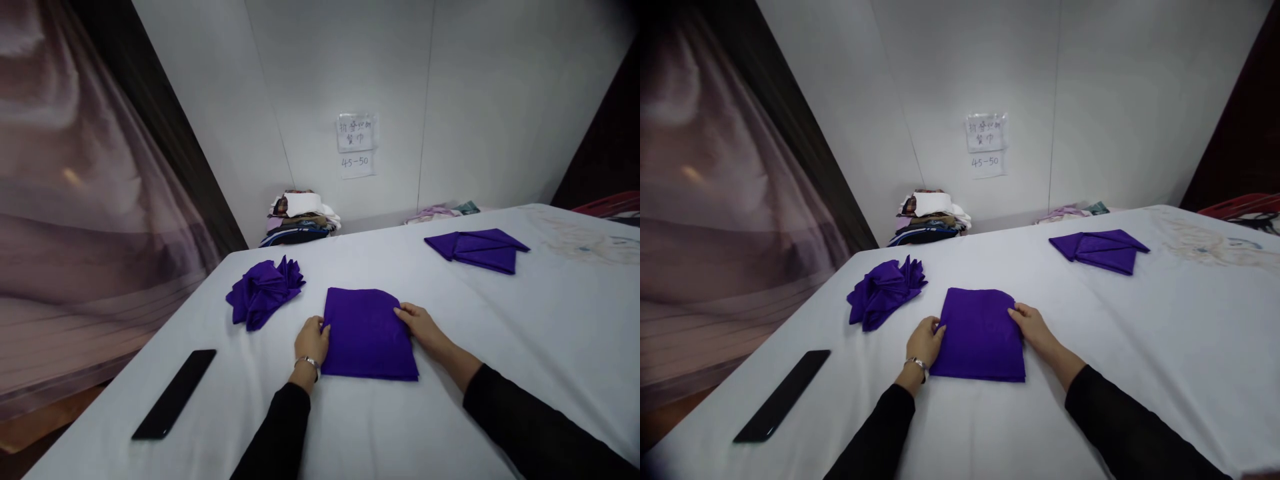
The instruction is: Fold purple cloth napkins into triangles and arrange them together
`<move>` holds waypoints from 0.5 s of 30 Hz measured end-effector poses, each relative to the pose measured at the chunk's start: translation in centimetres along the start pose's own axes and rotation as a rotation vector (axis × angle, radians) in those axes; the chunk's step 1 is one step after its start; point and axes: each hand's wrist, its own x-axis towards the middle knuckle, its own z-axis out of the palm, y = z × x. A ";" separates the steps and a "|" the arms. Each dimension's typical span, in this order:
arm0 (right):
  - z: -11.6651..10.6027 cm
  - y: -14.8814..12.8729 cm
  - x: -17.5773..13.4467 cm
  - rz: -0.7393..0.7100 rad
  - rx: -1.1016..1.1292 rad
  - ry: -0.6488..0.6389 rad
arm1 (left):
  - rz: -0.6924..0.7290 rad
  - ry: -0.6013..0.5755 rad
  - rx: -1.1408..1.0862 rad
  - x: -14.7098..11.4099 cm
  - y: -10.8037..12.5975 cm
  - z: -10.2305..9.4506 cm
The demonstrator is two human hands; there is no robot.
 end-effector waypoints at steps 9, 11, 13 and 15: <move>-1.2 -0.5 0.7 -0.129 -0.089 0.083 | -0.004 0.082 -0.072 0.3 -0.1 -0.2; -1.2 -0.5 0.7 -0.095 -0.052 0.053 | -0.021 0.057 -0.039 0.6 -0.1 -0.5; -1.0 -0.5 0.7 -0.068 -0.021 0.037 | -0.007 0.057 -0.033 0.6 0.1 -0.8; -0.9 -0.4 0.7 -0.044 0.007 0.032 | 0.056 0.092 -0.079 0.1 1.1 -1.0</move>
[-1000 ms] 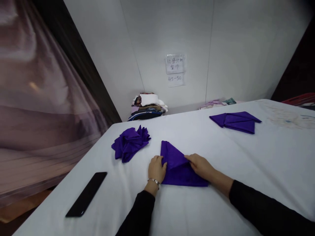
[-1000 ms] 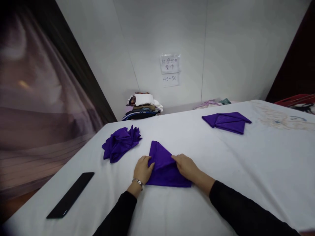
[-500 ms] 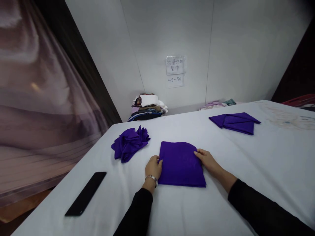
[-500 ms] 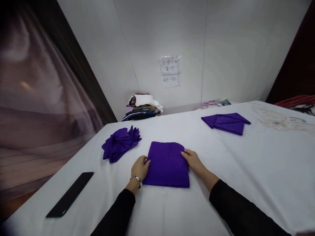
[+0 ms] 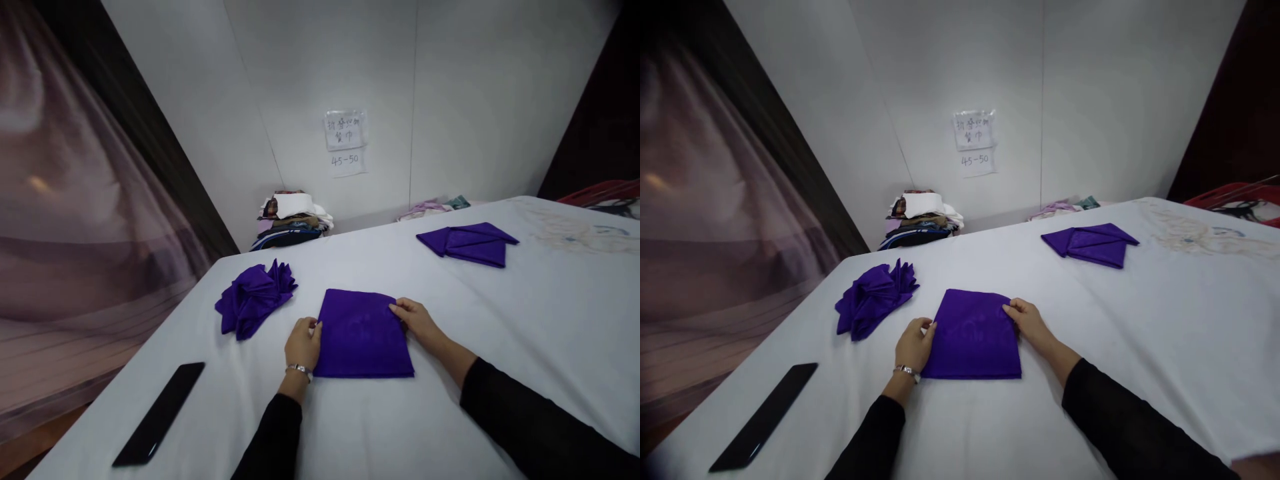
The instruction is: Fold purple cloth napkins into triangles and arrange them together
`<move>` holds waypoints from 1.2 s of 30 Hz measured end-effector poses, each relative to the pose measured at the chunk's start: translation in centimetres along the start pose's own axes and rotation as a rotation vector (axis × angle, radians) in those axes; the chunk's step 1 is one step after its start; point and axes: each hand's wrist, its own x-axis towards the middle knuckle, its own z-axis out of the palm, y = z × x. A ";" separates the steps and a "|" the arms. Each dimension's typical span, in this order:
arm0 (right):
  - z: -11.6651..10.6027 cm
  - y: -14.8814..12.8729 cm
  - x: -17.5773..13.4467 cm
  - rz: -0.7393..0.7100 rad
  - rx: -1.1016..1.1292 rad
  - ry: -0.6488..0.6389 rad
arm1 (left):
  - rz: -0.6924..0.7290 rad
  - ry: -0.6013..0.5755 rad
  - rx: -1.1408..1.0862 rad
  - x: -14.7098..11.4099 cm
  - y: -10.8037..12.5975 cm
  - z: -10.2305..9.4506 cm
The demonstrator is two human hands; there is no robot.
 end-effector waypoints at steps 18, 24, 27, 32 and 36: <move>-0.2 -0.6 -0.3 0.044 0.157 -0.045 | 0.556 -0.403 -0.231 -6.2 6.3 3.4; -0.4 -0.3 -0.7 0.057 0.144 -0.064 | 0.357 -0.394 -0.531 -5.8 6.0 3.9; -0.5 -0.2 -1.0 0.092 0.129 -0.052 | 0.298 -0.399 -0.593 -5.7 5.9 3.9; -0.1 -0.3 -1.8 0.107 0.112 -0.086 | 0.236 -0.235 -0.651 -4.7 6.1 2.9; 0.5 -0.7 -2.5 0.041 0.155 -0.168 | 0.083 0.035 -0.731 -1.5 3.9 0.5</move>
